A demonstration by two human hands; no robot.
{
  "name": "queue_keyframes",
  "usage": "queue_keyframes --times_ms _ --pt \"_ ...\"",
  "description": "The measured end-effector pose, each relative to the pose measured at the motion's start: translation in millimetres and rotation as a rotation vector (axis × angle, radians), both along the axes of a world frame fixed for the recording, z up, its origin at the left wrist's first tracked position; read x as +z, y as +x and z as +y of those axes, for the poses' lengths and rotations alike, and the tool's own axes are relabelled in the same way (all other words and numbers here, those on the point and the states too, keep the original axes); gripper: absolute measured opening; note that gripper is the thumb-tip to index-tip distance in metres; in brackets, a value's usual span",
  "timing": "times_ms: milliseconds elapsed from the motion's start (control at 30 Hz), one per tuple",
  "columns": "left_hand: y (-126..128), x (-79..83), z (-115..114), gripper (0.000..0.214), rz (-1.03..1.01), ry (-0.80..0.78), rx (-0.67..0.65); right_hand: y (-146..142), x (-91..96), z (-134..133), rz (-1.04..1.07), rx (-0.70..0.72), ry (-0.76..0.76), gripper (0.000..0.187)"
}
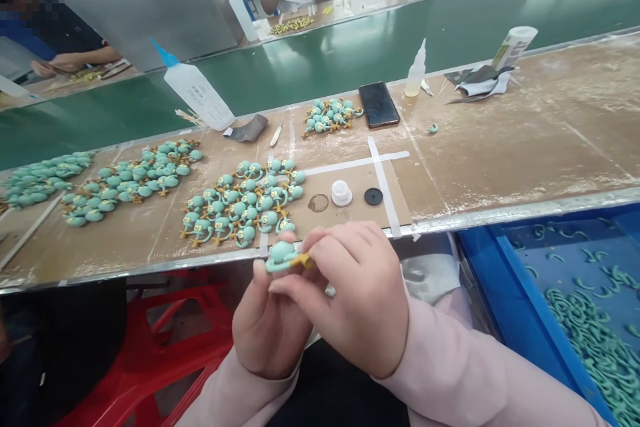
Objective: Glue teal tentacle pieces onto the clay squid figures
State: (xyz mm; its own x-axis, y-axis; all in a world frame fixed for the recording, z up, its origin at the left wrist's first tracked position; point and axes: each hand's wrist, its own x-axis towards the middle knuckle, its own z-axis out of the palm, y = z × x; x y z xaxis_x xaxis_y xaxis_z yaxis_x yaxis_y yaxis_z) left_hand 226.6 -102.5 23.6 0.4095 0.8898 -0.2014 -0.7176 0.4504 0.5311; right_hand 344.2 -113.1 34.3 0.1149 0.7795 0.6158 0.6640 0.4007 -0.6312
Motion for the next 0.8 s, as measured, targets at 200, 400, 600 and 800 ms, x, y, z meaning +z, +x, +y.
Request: queue_keyframes --times_ms 200,400,600,800 --pt "4.1 5.6 12.5 0.041 -0.090 -0.234 0.022 -1.5 -5.2 9.8 -0.061 0.010 -0.148 0.025" --pt "7.0 5.0 11.4 0.041 -0.037 -0.249 0.054 0.2 -5.7 12.2 -0.048 0.031 -0.185 0.025" --pt "5.9 -5.7 3.0 0.018 0.095 -0.020 0.169 1.4 -5.4 12.3 0.078 0.089 -0.171 0.030" --pt "-1.6 -11.4 0.3 0.025 0.152 0.212 0.125 0.5 1.1 4.7 0.167 0.111 -0.090 0.024"
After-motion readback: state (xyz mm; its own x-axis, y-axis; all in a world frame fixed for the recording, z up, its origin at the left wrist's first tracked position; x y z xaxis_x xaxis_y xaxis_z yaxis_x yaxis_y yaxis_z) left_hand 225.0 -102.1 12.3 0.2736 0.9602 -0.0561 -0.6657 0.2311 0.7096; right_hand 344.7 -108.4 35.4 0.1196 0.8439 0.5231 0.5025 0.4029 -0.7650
